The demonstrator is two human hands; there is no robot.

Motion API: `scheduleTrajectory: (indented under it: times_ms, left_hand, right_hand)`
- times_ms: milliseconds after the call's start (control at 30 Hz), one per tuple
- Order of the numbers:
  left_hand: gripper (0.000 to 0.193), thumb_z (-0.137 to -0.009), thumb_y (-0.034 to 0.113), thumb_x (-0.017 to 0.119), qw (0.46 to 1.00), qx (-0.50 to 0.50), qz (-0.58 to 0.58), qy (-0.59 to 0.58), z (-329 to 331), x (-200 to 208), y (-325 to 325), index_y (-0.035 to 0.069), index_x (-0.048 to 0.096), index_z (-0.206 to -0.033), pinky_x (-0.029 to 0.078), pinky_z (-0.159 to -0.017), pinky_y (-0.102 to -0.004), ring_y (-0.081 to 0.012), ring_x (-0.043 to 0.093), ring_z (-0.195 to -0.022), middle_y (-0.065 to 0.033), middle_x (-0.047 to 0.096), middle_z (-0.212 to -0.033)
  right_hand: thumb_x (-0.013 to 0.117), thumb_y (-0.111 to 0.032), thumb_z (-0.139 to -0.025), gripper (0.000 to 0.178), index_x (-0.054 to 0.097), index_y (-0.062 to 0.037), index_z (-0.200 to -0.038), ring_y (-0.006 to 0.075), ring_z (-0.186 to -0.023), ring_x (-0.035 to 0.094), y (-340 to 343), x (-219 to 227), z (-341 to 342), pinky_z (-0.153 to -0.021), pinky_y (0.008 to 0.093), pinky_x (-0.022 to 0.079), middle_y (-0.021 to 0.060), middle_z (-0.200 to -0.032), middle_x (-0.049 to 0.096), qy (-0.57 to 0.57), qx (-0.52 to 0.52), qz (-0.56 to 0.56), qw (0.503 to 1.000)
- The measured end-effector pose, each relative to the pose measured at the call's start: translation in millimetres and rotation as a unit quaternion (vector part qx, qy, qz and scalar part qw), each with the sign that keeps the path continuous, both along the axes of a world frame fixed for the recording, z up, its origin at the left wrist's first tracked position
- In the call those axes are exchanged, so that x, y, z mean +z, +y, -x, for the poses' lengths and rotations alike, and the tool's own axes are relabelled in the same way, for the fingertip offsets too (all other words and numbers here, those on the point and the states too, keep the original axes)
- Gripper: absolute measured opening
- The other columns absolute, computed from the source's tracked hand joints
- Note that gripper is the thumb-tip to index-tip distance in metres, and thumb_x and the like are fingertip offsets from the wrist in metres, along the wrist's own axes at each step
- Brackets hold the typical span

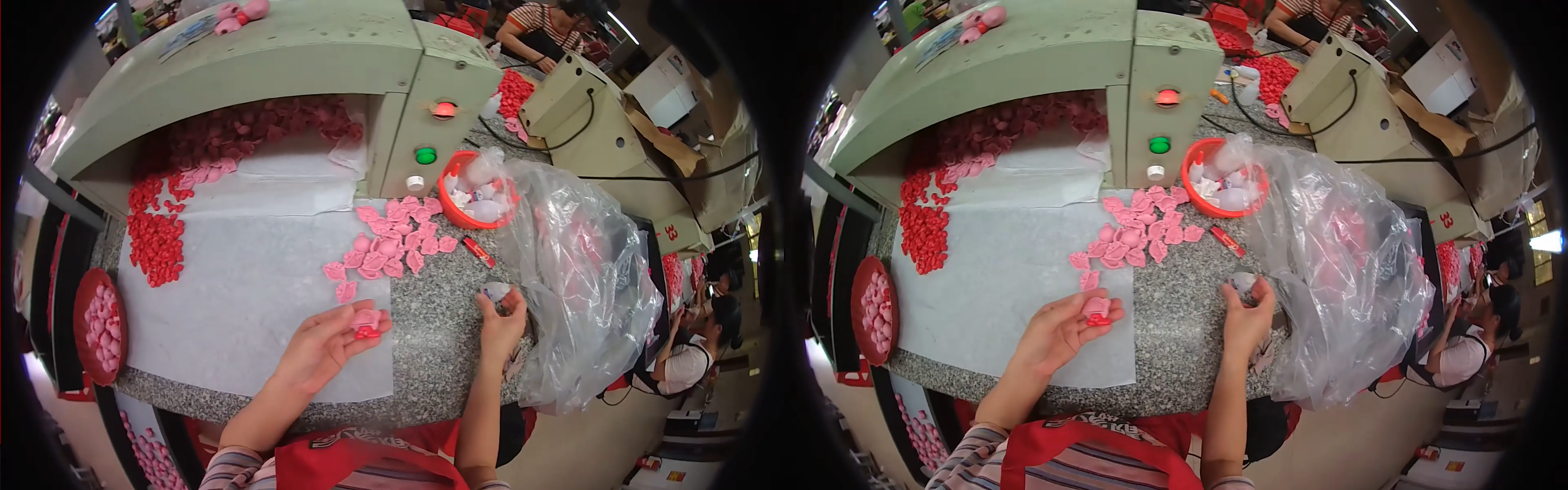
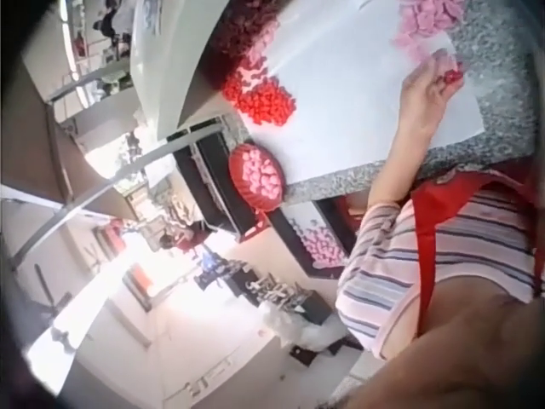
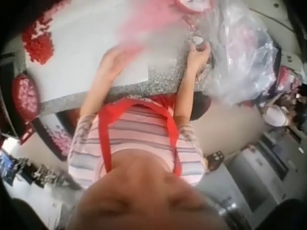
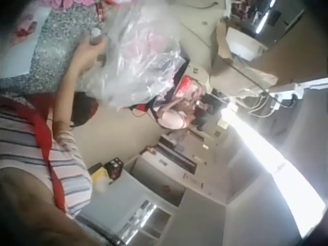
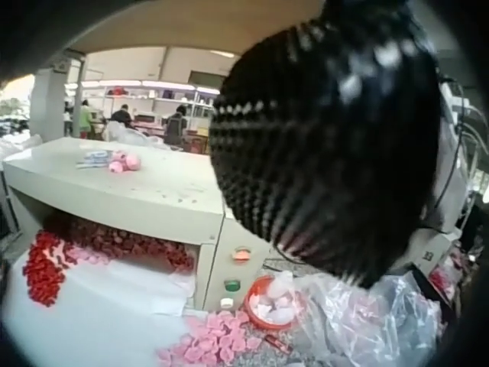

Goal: Assembling small plastic toy components by joining pink and red parts together.

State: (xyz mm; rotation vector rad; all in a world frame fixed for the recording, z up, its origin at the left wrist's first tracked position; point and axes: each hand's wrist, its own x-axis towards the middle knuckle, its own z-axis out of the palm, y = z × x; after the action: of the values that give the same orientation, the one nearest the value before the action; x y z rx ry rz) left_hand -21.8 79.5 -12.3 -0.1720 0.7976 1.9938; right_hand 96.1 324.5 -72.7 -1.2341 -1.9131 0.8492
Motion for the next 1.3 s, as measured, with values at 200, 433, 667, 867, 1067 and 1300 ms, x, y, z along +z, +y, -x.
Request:
scheduleTrajectory:
  times_ms: [200, 433, 667, 867, 1067, 1300]
  left_hand:
    - [0.046, -0.087, 0.013, 0.049, 0.993, -0.036, -0.113, -0.02, 2, 5, -11, -0.008, 0.036, -0.125, 0.038, -0.098, -0.0384, -0.0345, 0.046, -0.114, -0.025, 0.044, -0.124]
    - [0.046, -0.088, 0.021, 0.05, 0.986, 0.001, -0.152, -0.068, 2, 4, -22, -0.002, 0.037, -0.126, 0.039, -0.097, -0.0411, -0.0329, 0.046, -0.115, -0.0207, 0.045, -0.123]
    - [0.047, -0.087, 0.02, 0.053, 0.993, 0.012, -0.114, -0.037, 1, 15, -21, -0.001, 0.038, -0.125, 0.041, -0.095, -0.0405, -0.031, 0.048, -0.113, -0.019, 0.047, -0.122]
    - [0.05, -0.084, 0.019, 0.057, 0.994, 0.012, -0.111, -0.007, -2, 17, -24, -0.002, 0.038, -0.125, 0.042, -0.094, -0.0403, -0.0308, 0.048, -0.113, -0.0192, 0.047, -0.123]
    - [0.05, -0.084, 0.019, 0.057, 0.993, 0.006, -0.115, -0.005, -3, 19, -23, -0.003, 0.038, -0.125, 0.043, -0.093, -0.0406, -0.0309, 0.048, -0.112, -0.0196, 0.047, -0.123]
    - [0.047, -0.085, 0.018, 0.056, 0.994, 0.011, -0.111, 0.009, -3, 20, -22, -0.004, 0.041, -0.123, 0.043, -0.093, -0.0409, -0.0318, 0.049, -0.112, -0.0204, 0.046, -0.123]
  right_hand:
    - [0.061, 0.007, -0.074, 0.024, 0.049, 0.0017, -0.094, 0.0174, -0.083, 0.059, -29, 15, 9, -0.076, 0.0269, 0.047, 0.0132, -0.095, 0.06, 0.271, 0.107, 0.103, 0.951]
    - [0.057, 0.0, -0.072, 0.025, 0.05, 0.0029, -0.096, 0.0151, -0.075, 0.058, -116, 87, -1, -0.072, 0.0259, 0.046, 0.0139, -0.089, 0.059, 0.2, 0.271, 0.233, 0.912]
    - [0.067, -0.004, -0.061, 0.033, 0.057, 0.0018, -0.092, 0.0157, -0.047, 0.05, -131, 110, 3, -0.045, 0.0235, 0.04, 0.0099, -0.066, 0.057, 0.237, 0.382, -0.11, 0.887]
    - [0.066, -0.003, -0.059, 0.034, 0.057, -0.0027, -0.092, 0.0158, -0.04, 0.043, -136, 126, 6, -0.038, 0.0244, 0.034, 0.0045, -0.06, 0.055, 0.148, 0.448, -0.195, 0.86]
    - [0.061, 0.0, -0.061, 0.031, 0.053, 0.0, -0.091, 0.0173, -0.042, 0.045, -139, 128, 6, -0.039, 0.0262, 0.036, 0.0097, -0.065, 0.057, 0.134, 0.469, -0.177, 0.855]
    - [0.062, 0.002, -0.061, 0.03, 0.054, 0.0007, -0.09, 0.0167, -0.042, 0.045, -137, 127, 7, -0.039, 0.0255, 0.036, 0.0099, -0.067, 0.058, 0.135, 0.466, -0.176, 0.856]
